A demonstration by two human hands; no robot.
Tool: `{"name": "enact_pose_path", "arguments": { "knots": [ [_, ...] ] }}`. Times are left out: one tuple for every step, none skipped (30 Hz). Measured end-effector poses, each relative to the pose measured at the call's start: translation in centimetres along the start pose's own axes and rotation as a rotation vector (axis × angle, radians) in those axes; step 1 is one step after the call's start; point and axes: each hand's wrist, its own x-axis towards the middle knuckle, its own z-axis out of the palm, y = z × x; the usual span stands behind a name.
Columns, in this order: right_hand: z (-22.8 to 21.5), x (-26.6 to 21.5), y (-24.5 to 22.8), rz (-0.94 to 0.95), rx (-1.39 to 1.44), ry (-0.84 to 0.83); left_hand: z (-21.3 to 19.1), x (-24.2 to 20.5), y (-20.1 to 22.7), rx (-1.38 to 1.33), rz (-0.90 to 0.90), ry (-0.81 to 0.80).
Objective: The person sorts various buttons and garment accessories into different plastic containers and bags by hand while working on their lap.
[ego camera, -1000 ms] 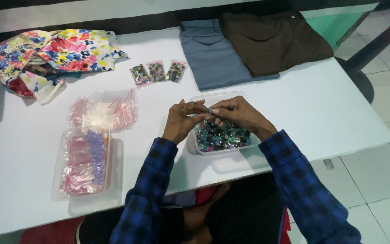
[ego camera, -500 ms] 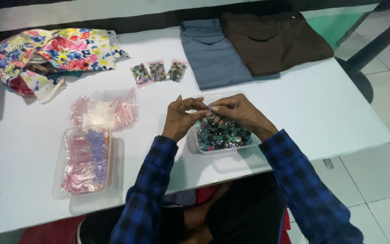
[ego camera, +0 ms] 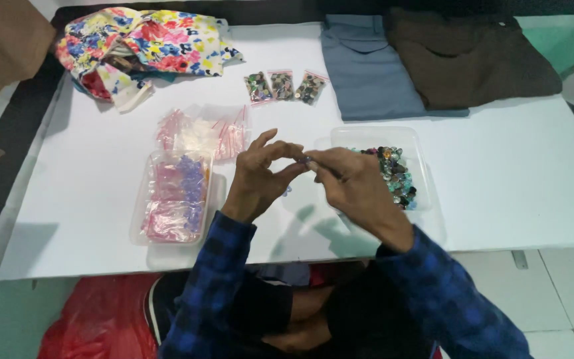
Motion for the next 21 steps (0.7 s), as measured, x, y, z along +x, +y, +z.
{"name": "enact_pose_path", "arguments": {
  "knots": [
    [1.6, -0.7, 0.6, -0.007, 0.004, -0.008, -0.4, -1.1, -0.4, 0.007, -0.003, 0.009],
    [3.2, -1.7, 1.3, -0.097, -0.169, 0.000, -0.7, -2.3, -0.7, 0.067, -0.017, 0.013],
    [4.8, -2.7, 2.0, -0.189, -0.341, 0.011, -0.9, -3.5, -1.0, 0.128, -0.032, 0.017],
    [6.1, -3.7, 2.7, -0.196, -0.337, 0.003, -0.9, -5.0, -1.8, 0.133, -0.036, 0.026],
    [7.4, -4.6, 3.5, -0.170, -0.397, -0.001, -0.9, -6.5, -2.5, 0.194, -0.087, 0.011],
    [8.6, -5.7, 4.2, -0.140, -0.461, -0.001, -0.7, -7.8, -3.2, 0.250, -0.134, -0.009],
    [9.1, -6.0, 4.1, -0.143, -0.461, -0.004, -0.5, -8.5, -4.1, 0.251, -0.135, -0.004],
    [9.6, -6.3, 4.1, -0.141, -0.507, -0.003, -0.3, -9.4, -4.9, 0.308, -0.150, -0.020],
    [10.1, -6.7, 4.1, -0.138, -0.552, -0.001, 0.0, -10.3, -5.8, 0.364, -0.166, -0.036],
    [10.7, -7.0, 4.9, -0.140, -0.553, -0.005, 0.3, -10.9, -6.7, 0.364, -0.168, -0.032],
    [11.2, -7.2, 5.7, -0.137, -0.587, -0.011, 0.6, -11.4, -7.6, 0.420, -0.176, -0.032],
    [11.7, -7.5, 6.5, -0.133, -0.620, -0.018, 1.0, -12.0, -8.6, 0.475, -0.185, -0.033],
    [11.9, -7.8, 7.0, -0.134, -0.621, -0.023, 0.9, -12.1, -8.4, 0.473, -0.190, -0.030],
    [12.1, -7.9, 7.5, -0.134, -0.648, 0.005, 0.9, -11.9, -8.3, 0.483, -0.212, -0.024],
    [12.3, -7.9, 8.2, -0.135, -0.675, 0.033, 0.9, -11.8, -8.2, 0.492, -0.234, -0.018],
    [12.3, -7.9, 8.2, -0.131, -0.675, 0.029, 0.8, -11.7, -7.9, 0.489, -0.238, -0.021],
    [12.4, -7.9, 8.2, -0.115, -0.617, 0.041, 0.7, -11.7, -7.6, 0.463, -0.252, -0.017],
    [12.4, -7.7, 8.2, -0.102, -0.557, 0.054, 0.6, -11.6, -7.4, 0.438, -0.266, -0.010],
    [12.2, -7.4, 7.6, -0.102, -0.558, 0.051, 0.5, -11.6, -7.2, 0.437, -0.269, -0.009],
    [12.0, -7.2, 7.0, -0.091, -0.525, 0.050, 0.4, -11.6, -7.1, 0.413, -0.281, 0.002],
    [11.7, -7.1, 6.5, -0.079, -0.493, 0.049, 0.4, -11.7, -6.9, 0.389, -0.293, 0.012]
  ]
}}
